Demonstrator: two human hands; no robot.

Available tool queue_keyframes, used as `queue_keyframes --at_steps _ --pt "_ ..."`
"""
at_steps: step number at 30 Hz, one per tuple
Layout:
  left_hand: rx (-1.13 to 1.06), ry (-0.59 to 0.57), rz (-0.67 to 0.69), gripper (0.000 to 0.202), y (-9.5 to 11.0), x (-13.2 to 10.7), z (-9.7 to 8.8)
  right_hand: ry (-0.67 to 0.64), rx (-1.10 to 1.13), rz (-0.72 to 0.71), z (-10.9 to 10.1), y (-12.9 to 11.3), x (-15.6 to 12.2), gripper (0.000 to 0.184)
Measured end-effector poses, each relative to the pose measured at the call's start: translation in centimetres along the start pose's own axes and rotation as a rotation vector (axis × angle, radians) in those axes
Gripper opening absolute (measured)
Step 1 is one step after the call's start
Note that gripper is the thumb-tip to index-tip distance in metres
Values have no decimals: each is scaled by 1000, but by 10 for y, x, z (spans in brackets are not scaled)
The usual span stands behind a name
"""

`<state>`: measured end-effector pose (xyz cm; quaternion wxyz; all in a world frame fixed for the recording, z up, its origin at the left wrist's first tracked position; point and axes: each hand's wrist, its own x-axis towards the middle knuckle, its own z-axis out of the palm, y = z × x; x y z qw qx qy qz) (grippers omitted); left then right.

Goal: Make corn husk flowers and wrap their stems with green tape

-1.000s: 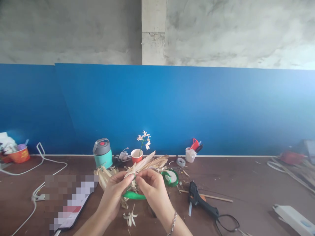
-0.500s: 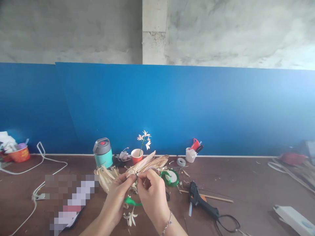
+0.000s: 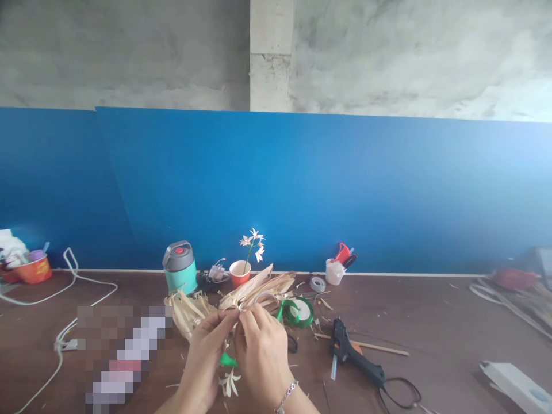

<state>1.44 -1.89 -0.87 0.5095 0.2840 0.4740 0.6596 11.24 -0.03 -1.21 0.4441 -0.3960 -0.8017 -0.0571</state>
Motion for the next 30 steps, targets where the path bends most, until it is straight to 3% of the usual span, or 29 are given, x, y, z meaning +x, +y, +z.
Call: queue_keyframes --at_steps 8,12,15,18,24,30 --pt "-35 -7 32 22 8 2 -1 -29 185 53 -6 -5 4 22" --pt "33 -41 142 21 11 10 -7 -126 638 372 -13 -3 14 19" --pt "50 -74 140 21 15 12 -9 -225 997 663 -16 2 20 32" --pt "75 -138 148 19 20 9 -7 -312 1180 780 -17 8 23 35" --pt "89 -218 157 18 26 8 -6 -386 1258 821 -21 10 23 29" --pt "152 -261 141 20 20 16 -13 -394 1072 815 -26 12 26 22"
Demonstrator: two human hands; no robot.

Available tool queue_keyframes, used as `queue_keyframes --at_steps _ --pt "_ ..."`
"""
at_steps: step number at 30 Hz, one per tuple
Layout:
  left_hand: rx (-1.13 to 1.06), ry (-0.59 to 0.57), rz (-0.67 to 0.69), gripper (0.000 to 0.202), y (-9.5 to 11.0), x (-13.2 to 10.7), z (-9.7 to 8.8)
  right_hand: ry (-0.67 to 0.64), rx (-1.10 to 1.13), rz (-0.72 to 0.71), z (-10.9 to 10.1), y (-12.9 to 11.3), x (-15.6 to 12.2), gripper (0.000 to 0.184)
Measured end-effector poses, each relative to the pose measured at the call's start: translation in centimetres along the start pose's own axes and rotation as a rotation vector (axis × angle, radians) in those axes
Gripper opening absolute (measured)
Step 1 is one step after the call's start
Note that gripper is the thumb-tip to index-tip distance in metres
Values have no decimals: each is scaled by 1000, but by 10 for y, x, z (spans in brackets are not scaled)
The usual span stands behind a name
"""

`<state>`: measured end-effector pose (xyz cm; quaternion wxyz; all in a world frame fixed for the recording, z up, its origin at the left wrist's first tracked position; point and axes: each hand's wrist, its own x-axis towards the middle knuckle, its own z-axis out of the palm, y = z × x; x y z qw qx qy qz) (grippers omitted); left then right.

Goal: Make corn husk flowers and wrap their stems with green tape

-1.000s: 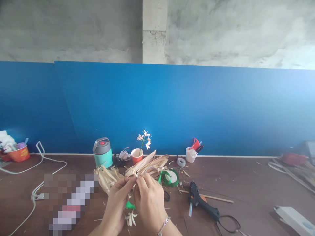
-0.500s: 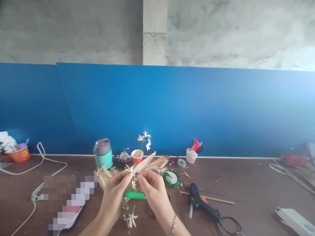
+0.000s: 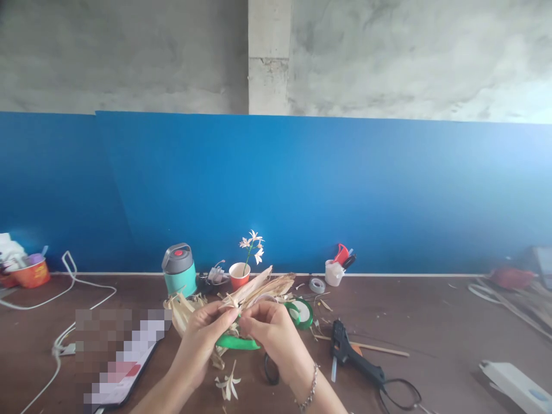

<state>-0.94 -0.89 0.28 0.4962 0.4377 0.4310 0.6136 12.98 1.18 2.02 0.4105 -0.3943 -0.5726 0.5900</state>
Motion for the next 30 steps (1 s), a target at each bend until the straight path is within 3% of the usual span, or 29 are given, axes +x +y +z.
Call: queue_keyframes --at_steps 4,8,12,16,19,24,30 --pt "74 23 -18 21 -4 3 0 89 -259 -168 -2 5 -1 9" --pt "83 79 4 21 -4 4 2 171 -428 -250 2 10 -2 12" --pt "28 95 15 20 -3 3 3 102 -251 -174 4 5 1 10" --pt "4 23 23 19 -2 1 2 1 -50 -7 0 -1 1 28" --pt "1 -11 13 20 -4 -1 2 -23 47 38 -2 -1 0 31" --pt "-6 23 1 20 -5 0 2 -4 74 -25 1 3 2 31" --pt "-84 27 -53 16 -5 1 0 96 -108 -185 6 9 3 22"
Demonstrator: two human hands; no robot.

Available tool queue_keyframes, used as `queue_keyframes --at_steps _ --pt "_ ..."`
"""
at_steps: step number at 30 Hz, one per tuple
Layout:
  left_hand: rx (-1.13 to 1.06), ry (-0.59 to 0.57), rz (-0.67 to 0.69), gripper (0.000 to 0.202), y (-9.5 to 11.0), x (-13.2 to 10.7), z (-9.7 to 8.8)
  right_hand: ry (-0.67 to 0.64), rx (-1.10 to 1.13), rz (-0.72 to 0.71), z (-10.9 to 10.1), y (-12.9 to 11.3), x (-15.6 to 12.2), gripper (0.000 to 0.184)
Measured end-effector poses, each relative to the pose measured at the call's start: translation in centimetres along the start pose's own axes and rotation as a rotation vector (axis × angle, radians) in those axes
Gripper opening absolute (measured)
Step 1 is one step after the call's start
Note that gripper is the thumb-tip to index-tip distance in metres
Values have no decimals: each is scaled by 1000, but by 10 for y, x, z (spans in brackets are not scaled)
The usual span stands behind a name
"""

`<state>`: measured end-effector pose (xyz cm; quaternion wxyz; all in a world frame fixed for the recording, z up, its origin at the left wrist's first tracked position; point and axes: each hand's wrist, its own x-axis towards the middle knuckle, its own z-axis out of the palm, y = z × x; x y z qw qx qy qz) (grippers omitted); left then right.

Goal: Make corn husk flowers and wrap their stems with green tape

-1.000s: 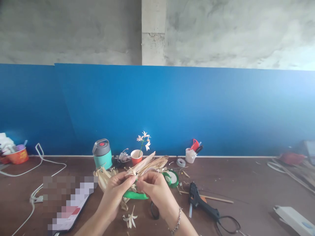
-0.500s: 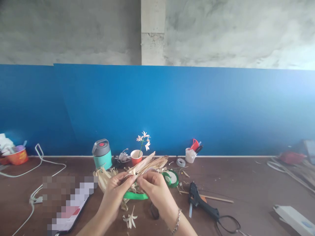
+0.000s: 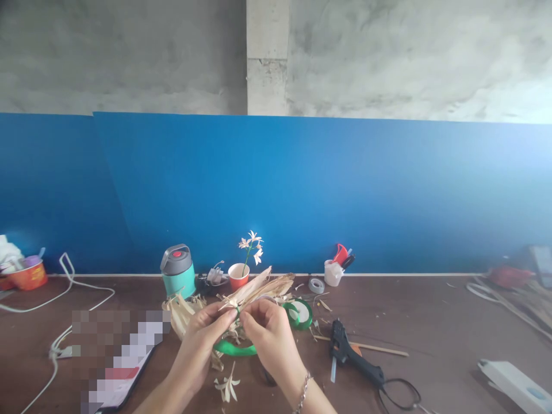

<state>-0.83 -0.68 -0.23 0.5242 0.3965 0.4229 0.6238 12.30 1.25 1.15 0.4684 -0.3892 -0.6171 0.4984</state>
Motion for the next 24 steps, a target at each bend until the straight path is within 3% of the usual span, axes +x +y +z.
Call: queue_keyframes --at_steps 6,12,16,24 --pt "-107 18 -57 16 -2 0 3 97 -242 -137 4 3 -6 16" --pt "-173 56 -92 12 7 -7 14 220 -525 -410 9 8 -9 13" --pt "-199 117 -105 22 8 -9 17 239 -669 -561 11 14 -11 14" --pt "-153 238 -125 18 -7 -10 16 237 -880 -652 17 23 -12 21"
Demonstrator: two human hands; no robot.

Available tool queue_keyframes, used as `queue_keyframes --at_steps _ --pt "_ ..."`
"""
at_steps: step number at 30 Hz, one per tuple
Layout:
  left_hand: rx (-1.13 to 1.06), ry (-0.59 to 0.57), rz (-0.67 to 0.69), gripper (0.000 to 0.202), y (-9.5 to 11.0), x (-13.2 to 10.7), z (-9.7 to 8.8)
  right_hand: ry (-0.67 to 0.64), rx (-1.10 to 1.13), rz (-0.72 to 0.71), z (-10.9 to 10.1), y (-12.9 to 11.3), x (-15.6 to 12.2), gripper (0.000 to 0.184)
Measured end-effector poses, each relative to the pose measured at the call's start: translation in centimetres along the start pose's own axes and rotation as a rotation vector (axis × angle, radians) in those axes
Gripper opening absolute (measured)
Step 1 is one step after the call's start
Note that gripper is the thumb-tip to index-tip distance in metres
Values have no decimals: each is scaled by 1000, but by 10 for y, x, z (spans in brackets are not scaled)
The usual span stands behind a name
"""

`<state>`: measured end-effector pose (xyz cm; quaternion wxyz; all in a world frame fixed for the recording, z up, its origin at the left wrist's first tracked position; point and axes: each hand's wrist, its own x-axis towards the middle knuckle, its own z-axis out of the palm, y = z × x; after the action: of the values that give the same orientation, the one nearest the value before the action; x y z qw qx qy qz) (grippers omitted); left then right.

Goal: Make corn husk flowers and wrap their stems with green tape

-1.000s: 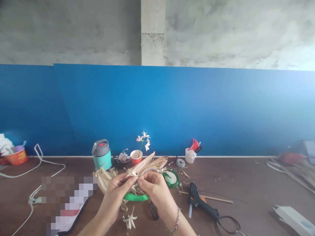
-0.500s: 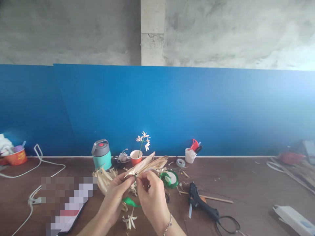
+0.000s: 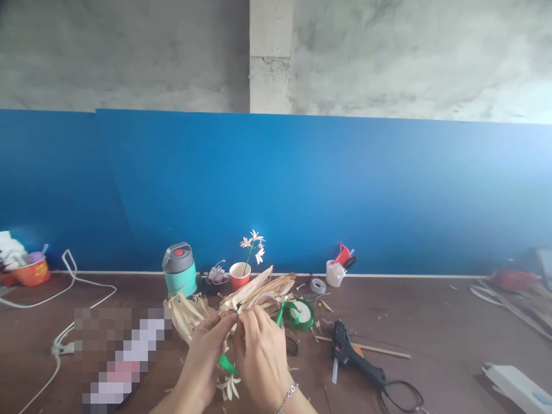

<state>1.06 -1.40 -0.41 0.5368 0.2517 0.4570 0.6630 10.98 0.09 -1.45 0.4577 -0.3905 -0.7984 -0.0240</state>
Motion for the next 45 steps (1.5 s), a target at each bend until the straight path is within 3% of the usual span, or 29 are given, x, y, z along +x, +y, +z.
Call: queue_keyframes --at_steps 3,7,10,21,32,40,43,45 --pt "48 -29 45 19 -1 6 -4 -51 110 83 -4 1 5 21" --pt "108 -62 77 21 -1 14 -9 -181 492 391 -11 10 15 19" --pt "154 -92 95 22 -1 16 -10 -211 649 509 -12 18 21 22" --pt "233 -98 155 18 9 7 0 -216 446 363 -25 14 25 15" --pt "203 -116 148 17 3 11 -5 -274 395 381 -28 15 26 16" --pt "114 -48 63 23 -1 4 -2 -70 -26 105 -13 -1 10 18" --pt "48 -55 30 22 0 4 -3 -71 62 136 -10 -3 9 17" --pt "17 -62 24 21 3 5 -3 -119 252 267 -12 0 13 14"
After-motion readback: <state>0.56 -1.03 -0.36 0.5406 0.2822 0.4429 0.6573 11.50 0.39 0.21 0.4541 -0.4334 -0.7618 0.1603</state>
